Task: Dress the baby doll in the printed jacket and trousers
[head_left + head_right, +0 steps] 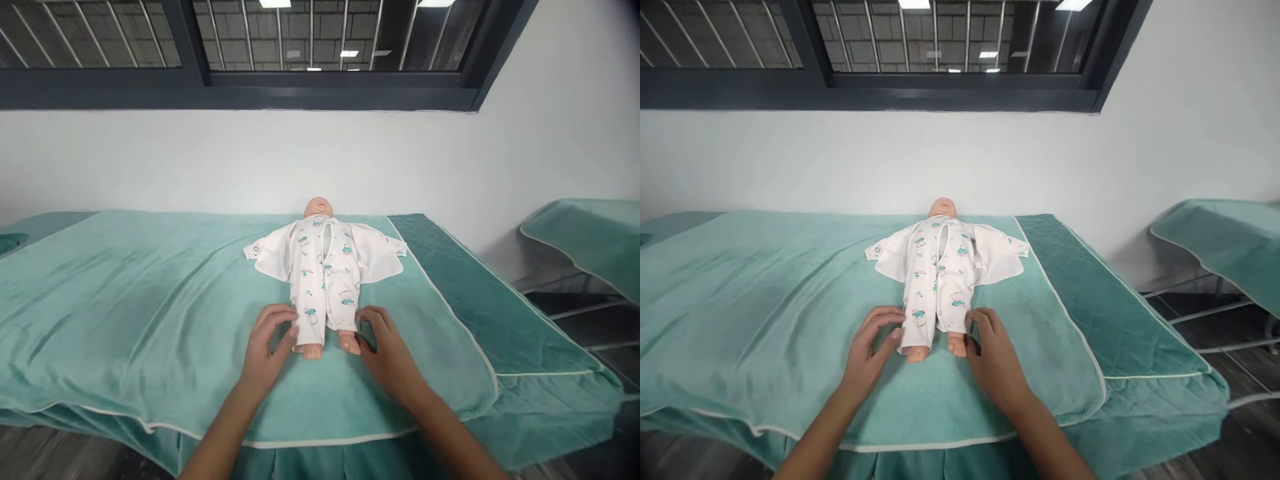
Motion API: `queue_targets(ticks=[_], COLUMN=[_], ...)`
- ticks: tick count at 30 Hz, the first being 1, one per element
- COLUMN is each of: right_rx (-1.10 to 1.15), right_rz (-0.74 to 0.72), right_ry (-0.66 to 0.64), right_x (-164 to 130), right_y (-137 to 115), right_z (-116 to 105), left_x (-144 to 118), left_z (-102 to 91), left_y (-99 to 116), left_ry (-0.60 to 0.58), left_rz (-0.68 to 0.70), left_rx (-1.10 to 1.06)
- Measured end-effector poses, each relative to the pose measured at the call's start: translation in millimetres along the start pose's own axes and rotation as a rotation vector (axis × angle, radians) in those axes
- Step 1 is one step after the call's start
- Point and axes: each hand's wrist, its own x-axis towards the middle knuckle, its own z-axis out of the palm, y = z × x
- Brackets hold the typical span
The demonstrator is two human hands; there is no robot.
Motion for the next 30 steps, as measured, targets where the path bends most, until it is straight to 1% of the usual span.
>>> queue_targets(ticks=[1,2,4,6,7,9,12,16,18,22,27,30], right_rx=[-0.005,-0.010,-0.007,0.039,0.084,0.192,0.298,0.327,0.323,0.319,0.182,0.124], right_rz=[0.007,0.010,0.011,0.021,0.028,0.032,0.000,-0.048,-0.070,-0.106,-0.109,-0.144], right_ry=[0.003,0.009,0.015,0.008,0.006,0.000,-0.002,0.020,0.022,-0.034,-0.046,-0.086], right_x=[1.0,2.9,8.7,14.9,17.2,19.5,17.3,13.7,13.8,12.9,2.3,-7.4], right_y=[2.5,3.9,3.8,0.4,-2.4,-9.9,-23.2,-32.7,-32.0,-26.2,-16.3,-10.5], right_z=[2.0,3.8,5.4,3.5,1.2,-5.0,-15.5,-26.6,-30.5,-34.4,-37.3,-40.2], left_x=[4.1,8.5,16.8,22.5,24.1,25.1,23.1,19.0,17.7,15.5,5.6,-2.5], left_z=[6.8,14.1,28.2,39.8,44.1,49.6,52.8,54.5,55.9,58.9,59.2,58.0], left_y=[6.8,14.4,29.5,41.6,45.7,50.0,50.4,49.3,49.1,48.5,49.3,52.0], left_ry=[0.013,-0.004,-0.119,-0.233,-0.267,-0.295,-0.290,-0.270,-0.251,-0.190,-0.118,-0.074], left_rz=[0.033,0.066,0.112,0.121,0.117,0.105,0.106,0.110,0.099,0.096,0.213,0.278], left_rx=[0.056,0.121,0.276,0.438,0.505,0.587,0.620,0.597,0.557,0.488,0.412,0.356])
